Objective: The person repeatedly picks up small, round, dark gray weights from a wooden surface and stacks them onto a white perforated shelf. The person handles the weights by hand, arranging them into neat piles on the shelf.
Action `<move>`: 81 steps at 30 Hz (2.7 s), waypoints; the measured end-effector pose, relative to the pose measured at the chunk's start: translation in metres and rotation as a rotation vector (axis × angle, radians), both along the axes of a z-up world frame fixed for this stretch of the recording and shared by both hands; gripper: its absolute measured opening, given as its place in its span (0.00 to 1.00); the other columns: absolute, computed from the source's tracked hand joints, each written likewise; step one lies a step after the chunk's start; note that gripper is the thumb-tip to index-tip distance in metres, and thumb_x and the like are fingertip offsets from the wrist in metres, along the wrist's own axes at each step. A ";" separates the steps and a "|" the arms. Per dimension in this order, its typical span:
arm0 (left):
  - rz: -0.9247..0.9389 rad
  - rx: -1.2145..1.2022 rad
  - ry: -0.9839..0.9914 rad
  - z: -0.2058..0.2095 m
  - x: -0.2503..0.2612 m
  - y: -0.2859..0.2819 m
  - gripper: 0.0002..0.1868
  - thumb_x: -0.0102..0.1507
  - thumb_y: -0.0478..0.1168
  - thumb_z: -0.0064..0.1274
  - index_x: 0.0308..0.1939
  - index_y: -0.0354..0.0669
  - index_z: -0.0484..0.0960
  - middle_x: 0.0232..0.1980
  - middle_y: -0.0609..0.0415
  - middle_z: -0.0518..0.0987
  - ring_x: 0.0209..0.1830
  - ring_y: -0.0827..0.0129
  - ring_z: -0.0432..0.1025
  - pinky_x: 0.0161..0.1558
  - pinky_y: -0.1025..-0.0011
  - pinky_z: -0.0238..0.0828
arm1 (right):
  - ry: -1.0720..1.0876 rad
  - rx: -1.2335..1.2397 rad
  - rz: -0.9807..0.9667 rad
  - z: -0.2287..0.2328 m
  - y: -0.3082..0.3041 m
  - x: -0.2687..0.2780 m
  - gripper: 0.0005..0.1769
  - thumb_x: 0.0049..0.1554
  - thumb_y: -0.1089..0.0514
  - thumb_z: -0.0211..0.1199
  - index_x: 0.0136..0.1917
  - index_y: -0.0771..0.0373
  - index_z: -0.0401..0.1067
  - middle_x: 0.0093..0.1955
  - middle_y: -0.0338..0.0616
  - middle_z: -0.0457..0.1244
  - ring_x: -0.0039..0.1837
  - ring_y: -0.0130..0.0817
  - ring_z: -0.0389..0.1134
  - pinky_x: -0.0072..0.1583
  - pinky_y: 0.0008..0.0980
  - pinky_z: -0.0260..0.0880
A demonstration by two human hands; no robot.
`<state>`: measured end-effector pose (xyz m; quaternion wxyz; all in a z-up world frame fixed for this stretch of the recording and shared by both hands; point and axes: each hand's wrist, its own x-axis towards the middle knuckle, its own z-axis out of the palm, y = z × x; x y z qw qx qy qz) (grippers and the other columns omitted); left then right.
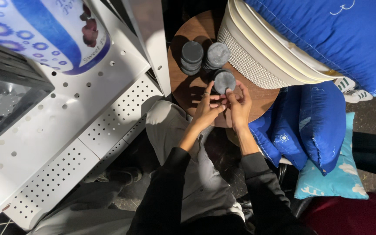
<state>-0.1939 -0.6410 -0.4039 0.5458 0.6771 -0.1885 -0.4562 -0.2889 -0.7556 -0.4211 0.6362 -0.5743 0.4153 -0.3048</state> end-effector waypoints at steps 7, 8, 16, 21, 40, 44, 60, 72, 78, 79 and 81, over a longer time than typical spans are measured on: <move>0.369 -0.314 0.168 -0.007 -0.005 0.028 0.32 0.72 0.39 0.66 0.77 0.39 0.70 0.75 0.21 0.72 0.72 0.34 0.78 0.58 0.51 0.89 | -0.157 0.028 0.127 0.038 0.041 -0.013 0.31 0.69 0.67 0.65 0.82 0.64 0.64 0.43 0.58 0.72 0.40 0.36 0.75 0.41 0.29 0.82; 0.410 -0.318 0.127 -0.003 -0.002 0.035 0.31 0.71 0.38 0.66 0.75 0.33 0.73 0.73 0.22 0.73 0.65 0.39 0.81 0.55 0.56 0.91 | -0.184 0.001 0.196 0.048 0.048 -0.013 0.31 0.68 0.69 0.66 0.82 0.66 0.64 0.43 0.59 0.72 0.40 0.36 0.75 0.41 0.31 0.82; 0.701 -0.429 -0.295 0.106 -0.026 0.108 0.20 0.56 0.30 0.80 0.51 0.35 0.93 0.41 0.43 0.87 0.37 0.59 0.86 0.37 0.68 0.92 | -0.260 -0.474 0.431 0.140 0.089 -0.009 0.54 0.43 0.72 0.91 0.79 0.73 0.69 0.66 0.56 0.67 0.58 0.42 0.74 0.55 0.38 0.87; 0.719 -0.430 -0.860 0.192 -0.031 0.157 0.16 0.54 0.36 0.81 0.41 0.40 0.91 0.36 0.49 0.88 0.30 0.61 0.85 0.33 0.70 0.86 | -0.423 -0.889 0.436 0.214 0.132 0.004 0.27 0.53 0.70 0.83 0.62 0.74 0.75 0.68 0.71 0.72 0.52 0.51 0.80 0.52 0.41 0.81; 1.009 -0.356 -0.500 0.277 -0.069 0.341 0.22 0.65 0.39 0.73 0.61 0.43 0.85 0.49 0.54 0.91 0.45 0.70 0.87 0.47 0.70 0.90 | -0.556 -1.162 1.018 0.314 0.250 0.045 0.26 0.56 0.44 0.80 0.51 0.70 0.78 0.69 0.66 0.71 0.66 0.57 0.74 0.64 0.46 0.75; 1.054 -0.326 -0.524 0.315 -0.074 0.398 0.23 0.65 0.39 0.72 0.63 0.40 0.84 0.47 0.52 0.91 0.47 0.69 0.87 0.50 0.70 0.89 | -0.715 -1.203 1.187 0.340 0.297 0.081 0.27 0.58 0.45 0.82 0.59 0.62 0.74 0.74 0.70 0.68 0.63 0.62 0.72 0.60 0.52 0.81; 1.052 -0.007 -1.293 0.360 -0.008 0.564 0.31 0.76 0.34 0.56 0.80 0.22 0.68 0.82 0.33 0.75 0.71 0.43 0.75 0.59 0.59 0.83 | -0.543 -1.430 1.788 0.476 0.495 0.232 0.27 0.51 0.55 0.77 0.62 0.59 0.74 0.64 0.36 0.70 0.61 0.38 0.67 0.58 0.37 0.75; 0.875 0.538 -1.154 0.356 0.077 0.641 0.15 0.73 0.30 0.39 0.51 0.31 0.83 0.69 0.51 0.88 0.42 0.39 0.80 0.38 0.41 0.74 | 0.086 -1.729 1.889 0.461 0.569 0.290 0.32 0.49 0.51 0.88 0.61 0.50 0.74 0.33 0.41 0.61 0.56 0.41 0.62 0.51 0.44 0.63; 0.779 0.556 -1.029 0.364 0.088 0.651 0.25 0.72 0.33 0.39 0.67 0.28 0.84 0.41 0.33 0.86 0.42 0.32 0.85 0.37 0.43 0.81 | 0.007 -1.570 1.991 0.433 0.579 0.306 0.28 0.43 0.59 0.88 0.54 0.57 0.77 0.48 0.56 0.72 0.54 0.58 0.78 0.59 0.52 0.78; 0.781 0.555 -1.031 0.361 0.093 0.653 0.25 0.72 0.33 0.39 0.67 0.28 0.84 0.41 0.33 0.86 0.42 0.32 0.85 0.37 0.43 0.81 | 0.006 -1.574 1.990 0.431 0.580 0.305 0.28 0.43 0.59 0.88 0.54 0.57 0.77 0.48 0.56 0.72 0.54 0.58 0.78 0.59 0.52 0.78; 0.788 0.579 -0.974 0.357 0.103 0.658 0.25 0.73 0.33 0.38 0.70 0.31 0.83 0.42 0.34 0.88 0.43 0.33 0.85 0.39 0.43 0.81 | 0.078 -1.545 2.008 0.428 0.582 0.306 0.25 0.44 0.61 0.87 0.52 0.56 0.77 0.45 0.52 0.74 0.53 0.54 0.79 0.58 0.47 0.79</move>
